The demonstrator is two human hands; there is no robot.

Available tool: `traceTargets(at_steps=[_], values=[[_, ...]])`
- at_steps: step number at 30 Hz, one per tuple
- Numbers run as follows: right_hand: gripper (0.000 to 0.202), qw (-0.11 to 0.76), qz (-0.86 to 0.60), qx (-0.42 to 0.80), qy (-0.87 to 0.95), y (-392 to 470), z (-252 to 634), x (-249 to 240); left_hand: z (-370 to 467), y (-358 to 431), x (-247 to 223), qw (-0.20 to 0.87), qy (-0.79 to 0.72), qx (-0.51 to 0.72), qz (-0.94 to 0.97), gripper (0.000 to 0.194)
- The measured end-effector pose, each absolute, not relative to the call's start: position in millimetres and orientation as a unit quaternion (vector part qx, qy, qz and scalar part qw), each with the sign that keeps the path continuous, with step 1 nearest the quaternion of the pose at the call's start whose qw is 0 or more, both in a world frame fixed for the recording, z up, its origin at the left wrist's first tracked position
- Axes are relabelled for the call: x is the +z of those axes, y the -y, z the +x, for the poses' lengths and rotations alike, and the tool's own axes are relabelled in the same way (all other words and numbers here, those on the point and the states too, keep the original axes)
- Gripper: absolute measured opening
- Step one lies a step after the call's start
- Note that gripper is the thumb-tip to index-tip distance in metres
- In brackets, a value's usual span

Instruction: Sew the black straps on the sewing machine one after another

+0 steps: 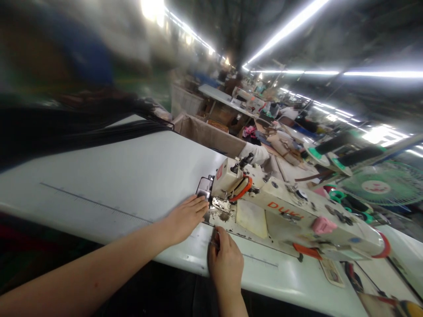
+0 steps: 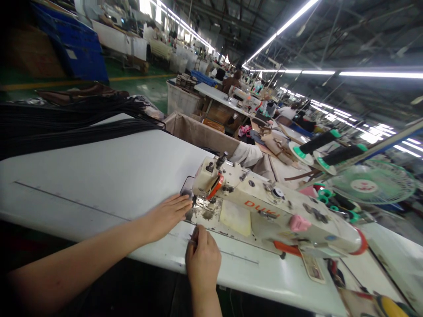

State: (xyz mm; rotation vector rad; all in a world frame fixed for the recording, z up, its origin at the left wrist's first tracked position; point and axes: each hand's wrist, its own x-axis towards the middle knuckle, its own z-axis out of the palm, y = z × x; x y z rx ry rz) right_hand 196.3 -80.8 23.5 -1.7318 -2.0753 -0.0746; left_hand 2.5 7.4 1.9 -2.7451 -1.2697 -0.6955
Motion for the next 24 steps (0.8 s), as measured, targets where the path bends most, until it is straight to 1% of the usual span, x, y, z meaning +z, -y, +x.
traceTargets(at_steps=[7,17,24], values=[[0.040,0.211,-0.629,-0.036,0.747,81.7,195.2,23.7,-0.7,-20.2,8.1,-0.022,0.414,-0.211,-0.885,0.040],[0.042,0.210,-0.632,-0.046,0.744,81.7,194.8,22.0,1.7,-21.4,5.2,-0.011,0.419,-0.206,-0.884,0.044],[0.047,0.205,-0.636,-0.038,0.743,82.7,195.6,20.3,-1.8,-25.9,7.0,-0.017,0.396,-0.209,-0.894,0.038]])
